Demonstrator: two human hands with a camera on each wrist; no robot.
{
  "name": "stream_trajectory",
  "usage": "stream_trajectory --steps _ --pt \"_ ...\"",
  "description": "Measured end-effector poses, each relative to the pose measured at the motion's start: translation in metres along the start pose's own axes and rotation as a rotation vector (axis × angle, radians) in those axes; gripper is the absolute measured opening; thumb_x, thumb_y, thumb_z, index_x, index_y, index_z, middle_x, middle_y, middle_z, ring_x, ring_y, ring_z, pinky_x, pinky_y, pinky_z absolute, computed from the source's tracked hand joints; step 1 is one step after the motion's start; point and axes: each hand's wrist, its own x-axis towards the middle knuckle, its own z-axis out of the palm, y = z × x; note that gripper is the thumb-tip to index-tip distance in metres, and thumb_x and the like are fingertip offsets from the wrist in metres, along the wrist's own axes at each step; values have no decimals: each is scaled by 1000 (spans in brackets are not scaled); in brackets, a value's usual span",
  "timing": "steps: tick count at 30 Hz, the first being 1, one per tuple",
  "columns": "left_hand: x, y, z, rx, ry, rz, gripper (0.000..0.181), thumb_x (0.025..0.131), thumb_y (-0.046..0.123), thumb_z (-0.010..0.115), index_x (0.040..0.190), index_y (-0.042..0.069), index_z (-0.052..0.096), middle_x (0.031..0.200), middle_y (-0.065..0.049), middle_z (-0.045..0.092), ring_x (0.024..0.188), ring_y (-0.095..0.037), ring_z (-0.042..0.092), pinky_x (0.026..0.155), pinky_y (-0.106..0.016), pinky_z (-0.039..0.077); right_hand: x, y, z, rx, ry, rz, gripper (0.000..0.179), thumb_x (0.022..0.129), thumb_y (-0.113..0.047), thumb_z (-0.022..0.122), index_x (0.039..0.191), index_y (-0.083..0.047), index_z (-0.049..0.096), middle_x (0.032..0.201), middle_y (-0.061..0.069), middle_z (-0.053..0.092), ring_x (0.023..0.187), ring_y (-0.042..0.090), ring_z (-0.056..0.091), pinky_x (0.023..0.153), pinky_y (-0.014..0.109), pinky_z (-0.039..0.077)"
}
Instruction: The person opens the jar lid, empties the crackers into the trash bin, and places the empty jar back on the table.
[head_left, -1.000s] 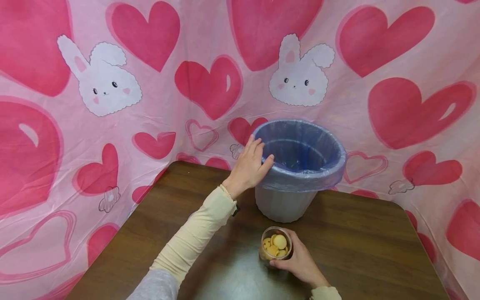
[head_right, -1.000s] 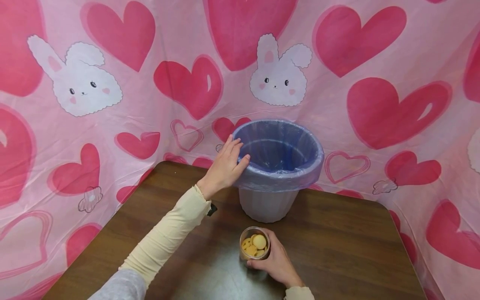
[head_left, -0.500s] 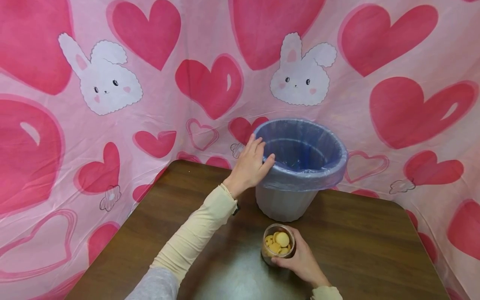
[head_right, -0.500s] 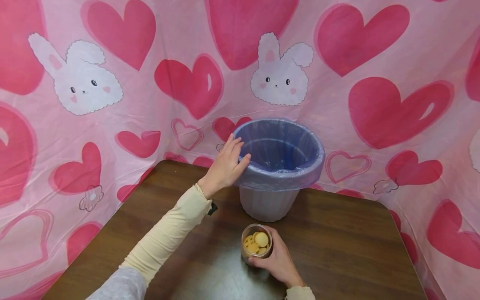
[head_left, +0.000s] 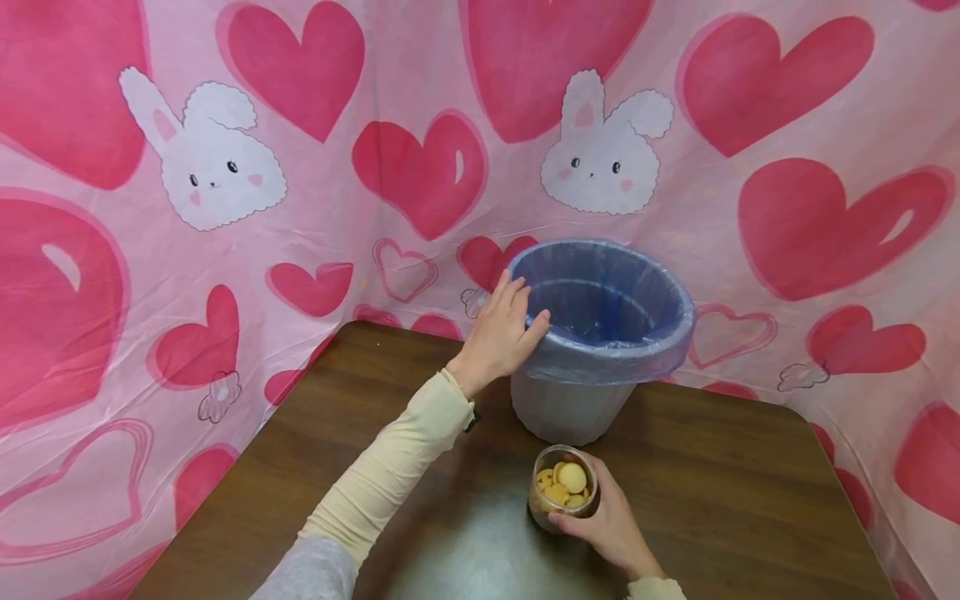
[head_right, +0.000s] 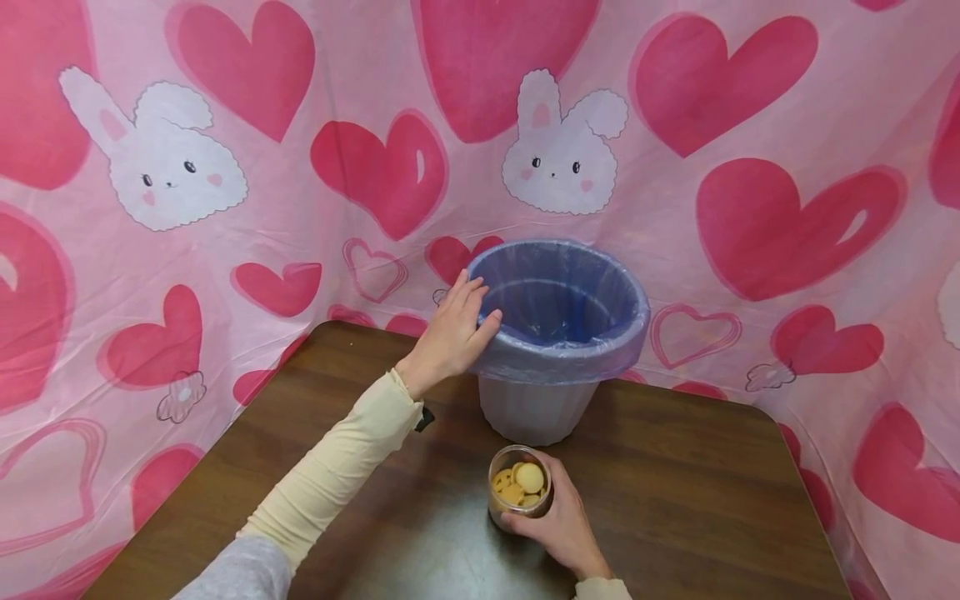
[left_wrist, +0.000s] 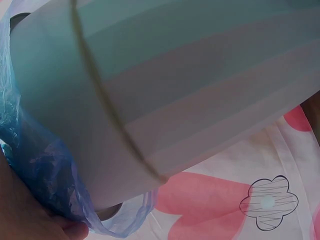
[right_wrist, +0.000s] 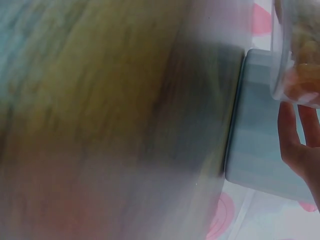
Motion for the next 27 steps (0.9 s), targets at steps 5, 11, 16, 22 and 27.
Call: stream_trajectory --steps 5,11,16,22,27 --pt "-1 0 0 -11 -5 -8 65 97 47 34 143 0 41 154 -14 34 151 -28 10 122 -44 15 -1 1 1 22 15 -19 85 59 -24 92 132 -16 51 126 -2 59 106 6 55 92 20 43" --pt "-1 -1 0 -11 5 -2 65 97 46 35 142 0 41 154 -15 34 151 -29 11 122 -44 15 -1 -1 0 56 63 -24 85 57 -18 93 132 -15 51 127 0 58 108 5 54 93 16 40" --pt "-1 0 1 -4 12 4 65 97 46 35 141 -1 42 153 -15 35 151 -29 11 122 -44 15 0 -1 -2 111 106 -57 85 57 -12 92 132 -10 51 127 9 57 107 4 53 92 13 38" --pt "-1 0 1 -17 16 5 66 97 47 34 141 -2 43 153 -16 36 151 -29 11 122 -44 15 -1 -2 -7 148 138 -91 85 59 -6 90 134 -10 48 128 13 55 109 2 52 92 10 38" --pt "0 0 1 -17 17 4 65 97 47 34 141 -1 43 153 -16 35 151 -29 12 122 -44 15 -1 -4 -11 145 174 -83 88 59 -3 89 136 -10 46 129 12 54 110 2 51 92 10 38"
